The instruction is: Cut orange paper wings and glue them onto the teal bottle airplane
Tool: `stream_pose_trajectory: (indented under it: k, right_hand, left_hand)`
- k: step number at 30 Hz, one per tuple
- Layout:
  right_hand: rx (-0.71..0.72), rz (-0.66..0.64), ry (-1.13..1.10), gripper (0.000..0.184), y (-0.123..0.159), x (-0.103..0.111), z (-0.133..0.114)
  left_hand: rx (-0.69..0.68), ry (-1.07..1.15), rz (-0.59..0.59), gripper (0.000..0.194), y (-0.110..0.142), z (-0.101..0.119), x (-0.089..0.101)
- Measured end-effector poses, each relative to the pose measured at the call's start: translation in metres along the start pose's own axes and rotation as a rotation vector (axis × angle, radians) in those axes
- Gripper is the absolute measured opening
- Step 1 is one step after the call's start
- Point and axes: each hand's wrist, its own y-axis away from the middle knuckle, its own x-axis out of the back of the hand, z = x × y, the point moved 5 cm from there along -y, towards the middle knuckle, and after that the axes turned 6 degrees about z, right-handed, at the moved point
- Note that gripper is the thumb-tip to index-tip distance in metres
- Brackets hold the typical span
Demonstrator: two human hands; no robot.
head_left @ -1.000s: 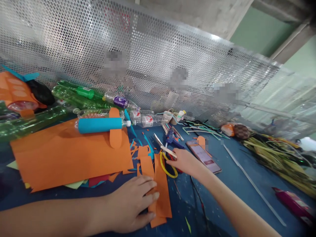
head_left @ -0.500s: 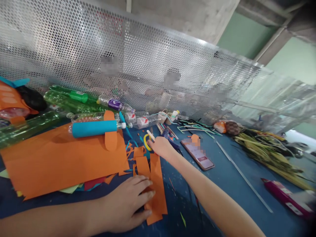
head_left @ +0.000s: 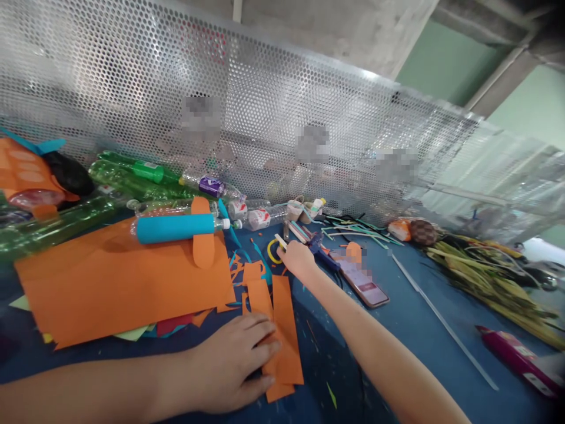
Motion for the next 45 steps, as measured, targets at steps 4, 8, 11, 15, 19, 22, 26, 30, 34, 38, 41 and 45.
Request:
stream_pose_trajectory:
  k: [4,8,11,15,19,22,26,30,34,38,41,45]
  right_hand:
    - [-0.01,0.131,-0.073,0.039,0.007,0.01,0.006]
    - [0.095,0.194,-0.221,0.027,0.034,0.025,0.012]
    - [0.185,0.154,-0.367,0.024,0.065,0.021,0.015]
    - [0.262,-0.031,-1.046,0.025,0.1,-0.005,0.019]
    - [0.132,-0.114,-1.413,0.02,0.108,-0.023,0.028]
    - [0.038,-0.148,-1.61,0.023,0.104,-0.026,0.033]
    - [-0.073,-0.205,-1.772,0.02,0.1,-0.03,0.037]
    - [-0.102,-0.268,-1.795,0.016,0.104,-0.031,0.034]
    - [0.073,-0.333,-1.699,0.016,0.117,-0.024,0.022]
    - [0.222,-0.396,-1.572,0.018,0.132,-0.019,0.011]
    - [0.287,-0.356,-1.473,0.017,0.137,-0.017,0.01]
    - [0.377,-0.306,-1.353,0.014,0.142,-0.015,0.007]
  left_hand:
    - [0.033,-0.031,-0.03,0.038,0.0,-0.002,-0.001]
    - [0.036,-0.031,-0.038,0.041,0.001,-0.003,-0.003]
    - [0.033,-0.043,-0.039,0.043,0.002,-0.003,-0.004]
    - [0.014,-0.056,-0.07,0.042,0.0,-0.002,-0.005]
    - [-0.023,-0.044,-0.09,0.04,-0.002,0.002,-0.003]
    - [-0.03,-0.049,-0.097,0.039,-0.002,0.004,-0.004]
    - [-0.018,-0.031,-0.008,0.039,0.003,0.001,-0.001]
    - [0.245,0.018,0.179,0.035,0.006,-0.018,0.01]
    - [0.372,0.101,0.128,0.037,0.0,-0.032,0.008]
    - [0.318,0.095,0.113,0.021,-0.007,-0.032,0.005]
    - [0.208,-0.099,0.094,0.028,-0.009,-0.024,0.002]
    - [0.079,-0.348,0.038,0.037,-0.008,-0.014,-0.006]
